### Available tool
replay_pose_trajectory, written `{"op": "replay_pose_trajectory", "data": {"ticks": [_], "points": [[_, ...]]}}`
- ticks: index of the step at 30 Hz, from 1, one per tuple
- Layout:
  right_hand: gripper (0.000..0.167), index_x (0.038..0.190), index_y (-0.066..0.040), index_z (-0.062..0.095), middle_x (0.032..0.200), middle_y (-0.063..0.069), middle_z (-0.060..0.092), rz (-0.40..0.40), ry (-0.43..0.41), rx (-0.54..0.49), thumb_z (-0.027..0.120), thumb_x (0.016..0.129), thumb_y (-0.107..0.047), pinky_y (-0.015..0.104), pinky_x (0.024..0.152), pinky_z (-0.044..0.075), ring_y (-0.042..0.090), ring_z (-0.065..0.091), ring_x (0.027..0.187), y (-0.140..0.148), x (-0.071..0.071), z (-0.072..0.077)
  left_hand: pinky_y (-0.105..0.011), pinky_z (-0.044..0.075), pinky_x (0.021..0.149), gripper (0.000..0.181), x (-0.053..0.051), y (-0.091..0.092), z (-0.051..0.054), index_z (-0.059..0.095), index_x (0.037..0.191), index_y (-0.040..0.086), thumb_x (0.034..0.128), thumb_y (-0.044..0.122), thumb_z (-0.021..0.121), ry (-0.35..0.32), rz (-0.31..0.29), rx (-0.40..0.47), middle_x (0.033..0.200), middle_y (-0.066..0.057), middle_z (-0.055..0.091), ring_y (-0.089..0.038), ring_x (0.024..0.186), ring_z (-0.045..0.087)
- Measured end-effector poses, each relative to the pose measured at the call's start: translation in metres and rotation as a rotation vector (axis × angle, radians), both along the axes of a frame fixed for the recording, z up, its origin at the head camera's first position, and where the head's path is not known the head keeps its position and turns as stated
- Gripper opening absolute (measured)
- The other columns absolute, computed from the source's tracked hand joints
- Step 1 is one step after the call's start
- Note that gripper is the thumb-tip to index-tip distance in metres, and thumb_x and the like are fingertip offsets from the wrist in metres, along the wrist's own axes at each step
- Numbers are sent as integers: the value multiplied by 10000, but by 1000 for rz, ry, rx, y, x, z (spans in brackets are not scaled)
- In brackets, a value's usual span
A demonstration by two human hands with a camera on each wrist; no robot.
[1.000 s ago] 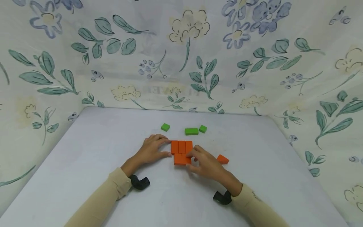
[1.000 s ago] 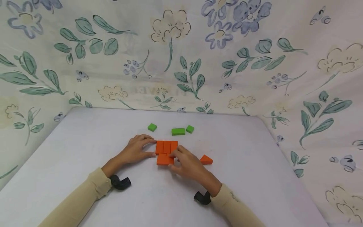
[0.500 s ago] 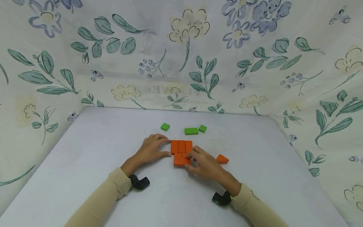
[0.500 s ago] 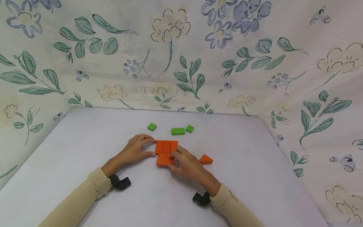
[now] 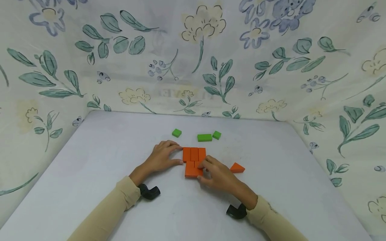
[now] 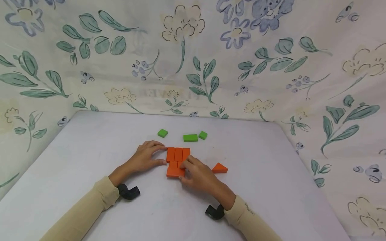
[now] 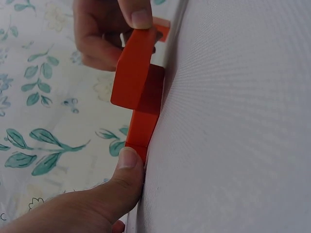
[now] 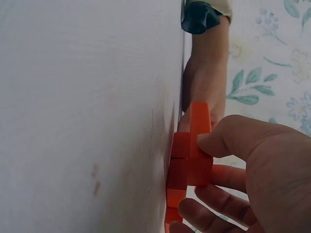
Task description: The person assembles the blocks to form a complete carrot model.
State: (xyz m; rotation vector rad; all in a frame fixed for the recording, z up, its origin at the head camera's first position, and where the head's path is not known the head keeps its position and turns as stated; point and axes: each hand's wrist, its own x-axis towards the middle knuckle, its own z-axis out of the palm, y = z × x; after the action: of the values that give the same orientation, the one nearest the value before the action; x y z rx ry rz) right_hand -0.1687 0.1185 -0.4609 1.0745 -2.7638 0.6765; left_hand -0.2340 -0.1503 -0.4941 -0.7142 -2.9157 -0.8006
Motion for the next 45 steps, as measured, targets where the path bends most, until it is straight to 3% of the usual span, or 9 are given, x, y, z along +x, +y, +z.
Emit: {"op": "replay_pose_trajectory", "data": {"ticks": [10,19,30,41,45], "points": [[239,1046,-117,683,985,-9,558,-13,27,20,781,854,-221,215,758,517,94,545,859,3,0,-3,-502,353,1002,606,1,2,2,637,1333,205,825,504,777,0,-1,13,1374,-36,554,-276,1293,454],[249,1035,-120,670,968,-8,532,30,121,26,794,846,-225,175,711,485,85,509,827,4,-1,-10,-498,361,992,601,1,2,1,640,1330,201,827,502,775,-1,8,3,1376,-39,554,-280,1297,453],[271,1043,-116,644,940,-15,514,39,158,44,793,850,-235,172,695,462,84,493,804,4,-1,-12,-475,366,978,601,-1,2,-2,642,1332,214,827,511,774,8,11,-5,1369,-24,560,-276,1283,459],[292,1067,-118,650,959,-21,514,32,153,84,785,870,-286,185,708,477,75,496,825,4,0,-9,-513,360,1005,599,1,3,1,645,1323,198,822,495,782,6,11,2,1376,-40,561,-292,1308,454],[330,1098,-121,678,983,1,536,6,142,94,773,879,-350,197,712,482,90,495,839,7,1,2,-492,359,997,600,1,2,1,639,1334,210,830,508,771,-6,9,-3,1376,-30,556,-278,1289,456]]}}
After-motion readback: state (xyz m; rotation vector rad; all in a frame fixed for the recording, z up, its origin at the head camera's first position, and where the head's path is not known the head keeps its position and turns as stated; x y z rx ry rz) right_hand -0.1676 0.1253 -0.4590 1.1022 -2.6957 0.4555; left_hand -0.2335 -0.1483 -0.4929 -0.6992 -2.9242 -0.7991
